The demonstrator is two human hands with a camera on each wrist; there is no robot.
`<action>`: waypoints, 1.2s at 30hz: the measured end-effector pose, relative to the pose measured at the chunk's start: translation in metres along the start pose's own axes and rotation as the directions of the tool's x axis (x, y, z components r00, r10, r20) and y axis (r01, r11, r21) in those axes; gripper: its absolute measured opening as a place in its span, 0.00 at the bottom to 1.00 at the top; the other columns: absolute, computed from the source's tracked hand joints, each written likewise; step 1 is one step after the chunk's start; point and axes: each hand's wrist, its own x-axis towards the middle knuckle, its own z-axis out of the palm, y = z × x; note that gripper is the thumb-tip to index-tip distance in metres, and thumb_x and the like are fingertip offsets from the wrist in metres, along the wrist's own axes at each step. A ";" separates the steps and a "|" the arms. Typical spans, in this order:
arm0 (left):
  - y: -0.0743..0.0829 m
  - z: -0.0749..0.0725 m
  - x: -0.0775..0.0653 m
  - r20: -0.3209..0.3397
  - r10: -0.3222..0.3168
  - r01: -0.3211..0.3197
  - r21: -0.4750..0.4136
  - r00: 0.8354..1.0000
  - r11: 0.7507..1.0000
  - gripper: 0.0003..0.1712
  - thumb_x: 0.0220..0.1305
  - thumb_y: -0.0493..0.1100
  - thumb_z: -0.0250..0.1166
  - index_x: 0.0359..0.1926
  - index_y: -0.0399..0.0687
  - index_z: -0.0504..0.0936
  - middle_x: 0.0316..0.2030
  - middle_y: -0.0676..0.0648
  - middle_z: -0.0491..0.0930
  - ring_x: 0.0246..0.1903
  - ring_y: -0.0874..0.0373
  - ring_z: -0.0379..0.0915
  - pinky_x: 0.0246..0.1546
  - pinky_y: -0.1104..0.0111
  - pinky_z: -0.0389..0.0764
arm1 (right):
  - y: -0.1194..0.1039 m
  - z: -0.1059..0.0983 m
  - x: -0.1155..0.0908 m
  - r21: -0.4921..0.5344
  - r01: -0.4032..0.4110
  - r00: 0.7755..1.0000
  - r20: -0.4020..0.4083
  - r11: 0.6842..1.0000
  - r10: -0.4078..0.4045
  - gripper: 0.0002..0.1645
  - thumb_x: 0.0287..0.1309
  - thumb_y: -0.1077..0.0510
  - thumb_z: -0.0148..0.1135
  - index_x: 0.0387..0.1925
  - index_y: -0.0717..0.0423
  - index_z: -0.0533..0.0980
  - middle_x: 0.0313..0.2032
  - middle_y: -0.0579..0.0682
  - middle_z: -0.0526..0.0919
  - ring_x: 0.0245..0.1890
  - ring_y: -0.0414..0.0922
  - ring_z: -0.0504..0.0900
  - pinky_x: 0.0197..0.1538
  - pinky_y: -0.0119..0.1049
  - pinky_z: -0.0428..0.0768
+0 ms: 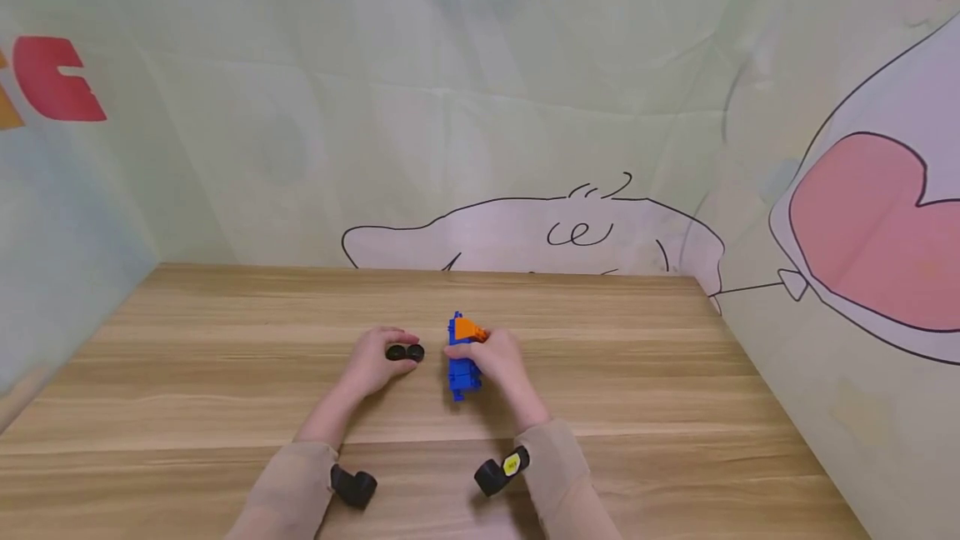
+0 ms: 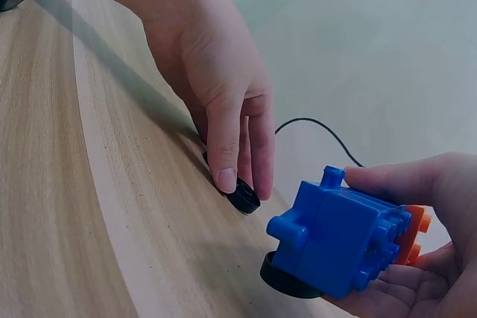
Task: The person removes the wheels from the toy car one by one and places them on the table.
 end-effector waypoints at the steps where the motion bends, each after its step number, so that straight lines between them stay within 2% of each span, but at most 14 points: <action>1: 0.000 0.000 0.000 0.001 -0.003 0.003 0.002 1.000 1.000 0.17 0.52 0.34 0.73 0.46 0.40 0.86 0.54 0.32 0.78 0.58 0.35 0.70 0.63 0.46 0.64 | 0.000 0.000 0.000 0.001 0.000 1.000 0.000 1.000 0.000 0.41 0.49 0.48 0.73 0.56 0.73 0.71 0.48 0.63 0.80 0.40 0.51 0.77 0.49 0.43 0.78; 10: 0.003 -0.003 0.000 0.023 -0.041 0.041 -0.013 0.999 0.999 0.24 0.50 0.35 0.75 0.51 0.38 0.83 0.57 0.31 0.76 0.61 0.35 0.67 0.65 0.46 0.63 | -0.004 -0.003 -0.004 0.010 0.006 1.000 -0.002 1.000 -0.006 0.43 0.49 0.47 0.73 0.58 0.73 0.69 0.50 0.65 0.80 0.43 0.53 0.78 0.54 0.47 0.78; 14: 0.006 -0.006 -0.001 0.045 -0.080 0.082 -0.048 0.996 0.995 0.25 0.55 0.37 0.73 0.55 0.38 0.81 0.60 0.32 0.74 0.64 0.35 0.64 0.66 0.46 0.63 | -0.003 -0.003 -0.001 0.017 0.003 1.000 -0.009 1.000 -0.003 0.44 0.50 0.48 0.73 0.61 0.72 0.68 0.54 0.66 0.78 0.47 0.55 0.78 0.59 0.52 0.76; 17: 0.008 -0.009 0.000 0.038 -0.092 0.095 -0.078 0.995 0.992 0.23 0.59 0.39 0.70 0.56 0.39 0.80 0.61 0.33 0.73 0.65 0.36 0.64 0.65 0.45 0.64 | -0.003 -0.003 -0.001 0.008 0.012 1.000 -0.006 1.000 -0.012 0.45 0.51 0.49 0.74 0.62 0.72 0.67 0.55 0.67 0.78 0.49 0.56 0.78 0.59 0.53 0.75; 21: 0.011 -0.014 0.001 -0.011 -0.074 0.072 -0.131 0.997 0.989 0.19 0.63 0.41 0.66 0.54 0.39 0.81 0.59 0.35 0.76 0.65 0.38 0.65 0.65 0.47 0.65 | -0.003 -0.004 -0.002 0.015 0.024 1.000 -0.008 1.000 -0.024 0.44 0.51 0.50 0.74 0.62 0.70 0.68 0.56 0.65 0.78 0.50 0.56 0.78 0.60 0.53 0.75; 26: 0.015 -0.017 0.004 -0.055 -0.021 0.008 -0.225 0.998 0.974 0.18 0.65 0.43 0.65 0.53 0.39 0.82 0.54 0.38 0.81 0.60 0.44 0.73 0.59 0.50 0.73 | -0.003 -0.004 -0.001 0.041 0.086 0.996 -0.015 0.995 -0.085 0.38 0.52 0.53 0.74 0.59 0.68 0.71 0.51 0.63 0.81 0.47 0.54 0.80 0.58 0.51 0.77; 32: 0.019 -0.017 0.003 -0.072 0.017 -0.035 -0.254 0.997 0.966 0.18 0.69 0.47 0.62 0.50 0.38 0.82 0.46 0.40 0.85 0.49 0.48 0.80 0.51 0.56 0.79 | -0.003 -0.005 0.000 0.072 0.169 0.986 -0.009 0.983 -0.168 0.35 0.51 0.56 0.74 0.59 0.65 0.72 0.51 0.61 0.82 0.49 0.54 0.80 0.60 0.53 0.75; 36: 0.023 -0.017 0.002 -0.062 0.041 -0.059 -0.318 0.997 0.946 0.17 0.73 0.45 0.56 0.44 0.33 0.83 0.36 0.39 0.86 0.39 0.48 0.83 0.45 0.59 0.82 | -0.002 -0.004 0.001 0.056 0.241 0.971 -0.011 0.969 -0.240 0.36 0.50 0.58 0.75 0.60 0.63 0.71 0.51 0.60 0.82 0.50 0.54 0.80 0.60 0.53 0.75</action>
